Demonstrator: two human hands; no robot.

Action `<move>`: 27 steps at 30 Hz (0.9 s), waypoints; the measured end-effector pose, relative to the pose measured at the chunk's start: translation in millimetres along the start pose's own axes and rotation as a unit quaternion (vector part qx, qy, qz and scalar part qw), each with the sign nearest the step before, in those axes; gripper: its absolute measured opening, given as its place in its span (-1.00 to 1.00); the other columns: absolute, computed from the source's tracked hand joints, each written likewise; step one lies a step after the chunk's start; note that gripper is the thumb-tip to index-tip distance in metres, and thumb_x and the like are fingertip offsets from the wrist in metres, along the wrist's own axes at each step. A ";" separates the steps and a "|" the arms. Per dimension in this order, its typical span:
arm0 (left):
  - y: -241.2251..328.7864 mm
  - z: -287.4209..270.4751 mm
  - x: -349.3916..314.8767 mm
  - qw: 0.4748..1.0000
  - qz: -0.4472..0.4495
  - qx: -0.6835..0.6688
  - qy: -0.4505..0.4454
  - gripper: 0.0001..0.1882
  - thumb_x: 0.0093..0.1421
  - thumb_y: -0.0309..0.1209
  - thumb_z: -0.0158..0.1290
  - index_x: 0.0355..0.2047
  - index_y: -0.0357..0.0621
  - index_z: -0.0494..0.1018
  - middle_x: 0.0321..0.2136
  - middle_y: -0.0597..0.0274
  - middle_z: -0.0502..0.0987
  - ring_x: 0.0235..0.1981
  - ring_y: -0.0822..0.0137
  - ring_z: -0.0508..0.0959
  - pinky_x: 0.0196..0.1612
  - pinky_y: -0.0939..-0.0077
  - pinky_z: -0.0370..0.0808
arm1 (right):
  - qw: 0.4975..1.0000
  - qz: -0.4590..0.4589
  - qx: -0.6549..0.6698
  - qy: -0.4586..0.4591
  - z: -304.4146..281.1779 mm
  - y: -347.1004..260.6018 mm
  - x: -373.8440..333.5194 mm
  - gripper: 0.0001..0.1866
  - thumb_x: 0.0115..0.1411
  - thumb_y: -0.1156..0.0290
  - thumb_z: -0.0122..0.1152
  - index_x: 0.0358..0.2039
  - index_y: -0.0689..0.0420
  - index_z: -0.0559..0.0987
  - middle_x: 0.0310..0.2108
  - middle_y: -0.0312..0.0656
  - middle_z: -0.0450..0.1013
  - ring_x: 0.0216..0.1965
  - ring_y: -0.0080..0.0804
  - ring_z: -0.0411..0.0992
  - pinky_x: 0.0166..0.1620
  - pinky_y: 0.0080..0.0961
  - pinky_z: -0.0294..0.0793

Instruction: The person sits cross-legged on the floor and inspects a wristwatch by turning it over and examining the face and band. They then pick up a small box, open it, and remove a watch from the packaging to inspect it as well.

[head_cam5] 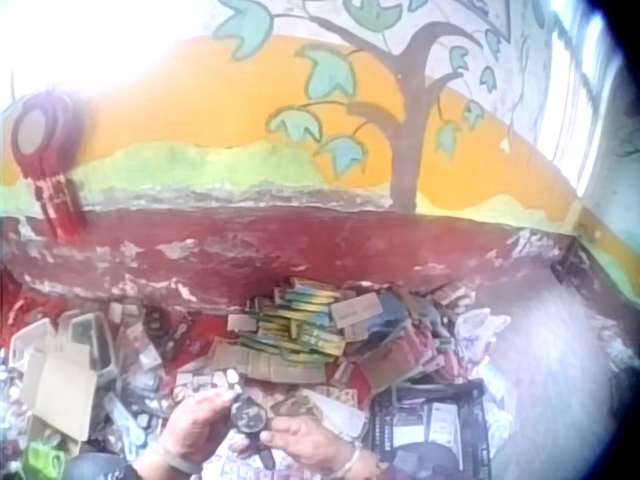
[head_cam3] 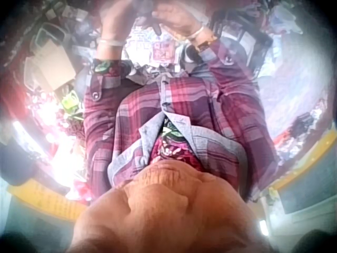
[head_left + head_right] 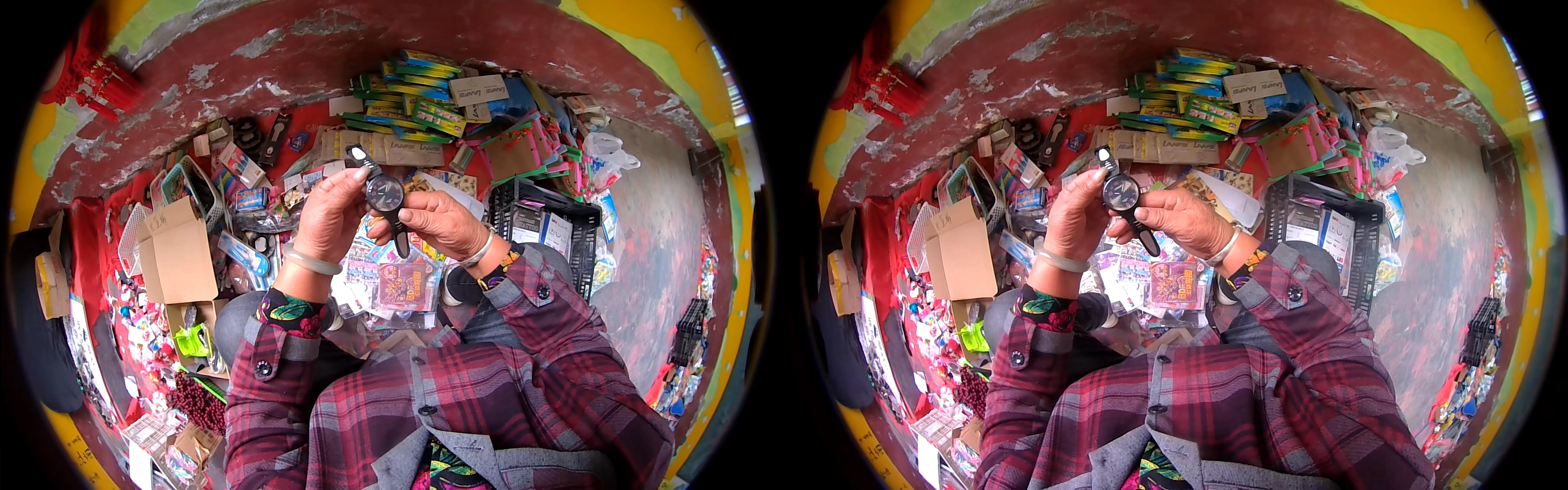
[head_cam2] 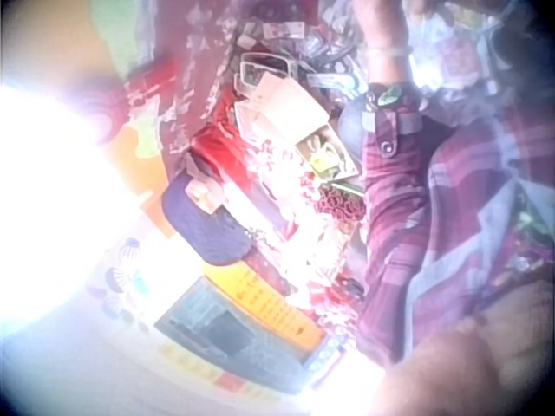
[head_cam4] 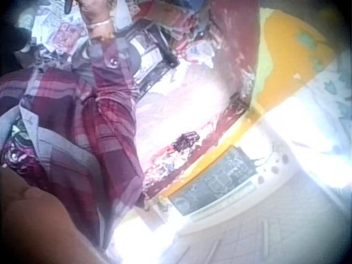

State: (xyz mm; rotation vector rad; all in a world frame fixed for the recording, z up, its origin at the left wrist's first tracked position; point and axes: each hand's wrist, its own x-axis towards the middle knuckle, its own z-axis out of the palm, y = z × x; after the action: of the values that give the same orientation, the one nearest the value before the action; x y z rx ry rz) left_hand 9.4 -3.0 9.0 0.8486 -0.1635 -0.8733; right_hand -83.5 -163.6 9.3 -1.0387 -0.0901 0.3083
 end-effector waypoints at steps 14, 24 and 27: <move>-0.1 -2.6 -2.8 0.996 -0.061 0.046 0.051 -0.78 0.21 -0.26 -0.06 -0.41 -0.15 0.45 -0.55 0.40 0.43 -0.54 0.57 0.37 -0.47 0.71 0.28 | 0.761 -0.254 -0.588 0.102 -1.3 -17.6 1.4 -0.79 -0.07 0.55 0.19 -0.34 0.13 0.50 0.00 -0.04 0.29 0.07 -0.03 0.21 -0.03 -0.30 0.32; -1.2 4.6 -7.0 0.962 0.004 0.267 0.051 -0.67 0.23 -0.20 -0.16 -0.34 -0.24 0.43 -0.60 0.28 0.43 -0.64 0.52 0.36 -0.56 0.68 0.29 | 0.956 -0.083 -0.273 0.063 -6.5 -14.0 -1.9 -0.79 0.12 0.56 0.03 -0.20 0.24 0.43 -0.17 -0.19 0.36 -0.10 -0.50 0.31 -0.08 -0.56 0.35; 5.2 6.0 -6.4 0.984 -0.036 0.154 0.085 -0.52 0.26 -0.09 -0.21 -0.61 -0.22 0.39 -0.74 0.29 0.35 -0.67 0.49 0.34 -0.56 0.66 0.25 | 0.975 -0.015 -0.180 0.126 5.9 -25.2 -3.2 -0.76 0.14 0.52 0.04 -0.16 0.31 0.42 -0.30 -0.30 0.39 -0.29 -0.55 0.37 -0.20 -0.62 0.38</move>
State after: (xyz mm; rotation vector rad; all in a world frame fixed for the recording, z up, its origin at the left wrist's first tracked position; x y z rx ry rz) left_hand 5.7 0.0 18.0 1.2194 -0.1200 -0.8502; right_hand -82.6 -171.5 34.2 -1.4275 0.0704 0.1321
